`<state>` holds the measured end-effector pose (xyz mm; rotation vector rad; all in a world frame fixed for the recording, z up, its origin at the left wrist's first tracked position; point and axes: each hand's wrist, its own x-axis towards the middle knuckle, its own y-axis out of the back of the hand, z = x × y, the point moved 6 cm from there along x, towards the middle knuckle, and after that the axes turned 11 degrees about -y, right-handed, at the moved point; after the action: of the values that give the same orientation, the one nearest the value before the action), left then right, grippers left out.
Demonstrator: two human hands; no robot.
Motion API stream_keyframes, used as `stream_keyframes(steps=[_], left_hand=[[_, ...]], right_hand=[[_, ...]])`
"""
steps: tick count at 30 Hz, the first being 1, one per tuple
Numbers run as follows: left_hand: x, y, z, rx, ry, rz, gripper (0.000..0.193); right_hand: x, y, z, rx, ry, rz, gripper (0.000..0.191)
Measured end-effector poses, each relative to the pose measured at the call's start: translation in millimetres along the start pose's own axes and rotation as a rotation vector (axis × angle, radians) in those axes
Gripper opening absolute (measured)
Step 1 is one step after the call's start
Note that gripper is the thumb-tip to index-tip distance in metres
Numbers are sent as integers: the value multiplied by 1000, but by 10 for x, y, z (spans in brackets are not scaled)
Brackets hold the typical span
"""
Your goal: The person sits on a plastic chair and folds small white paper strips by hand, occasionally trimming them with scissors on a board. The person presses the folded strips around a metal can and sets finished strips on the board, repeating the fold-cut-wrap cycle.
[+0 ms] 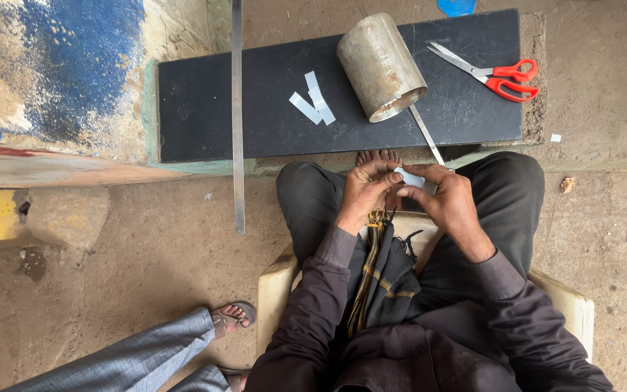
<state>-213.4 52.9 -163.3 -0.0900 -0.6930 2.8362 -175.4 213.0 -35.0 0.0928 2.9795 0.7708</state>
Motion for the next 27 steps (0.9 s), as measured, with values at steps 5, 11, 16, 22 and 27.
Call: stream_keyframes(steps=[5, 11, 16, 22, 27], left_hand=[[116, -16, 64, 29, -36, -17, 19], [423, -26, 262, 294, -6, 21, 31], [942, 316, 903, 694, -301, 342, 75], [2109, 576, 1288, 766, -282, 48, 69], [2323, 516, 1221, 641, -259, -57, 43]], right_hand=[[103, -30, 50, 54, -71, 108, 28], [417, -111, 253, 86, -58, 220, 20], [850, -191, 486, 207, -174, 265, 28], [946, -793, 369, 736, -254, 65, 30], [983, -980, 114, 653, -187, 125, 31]])
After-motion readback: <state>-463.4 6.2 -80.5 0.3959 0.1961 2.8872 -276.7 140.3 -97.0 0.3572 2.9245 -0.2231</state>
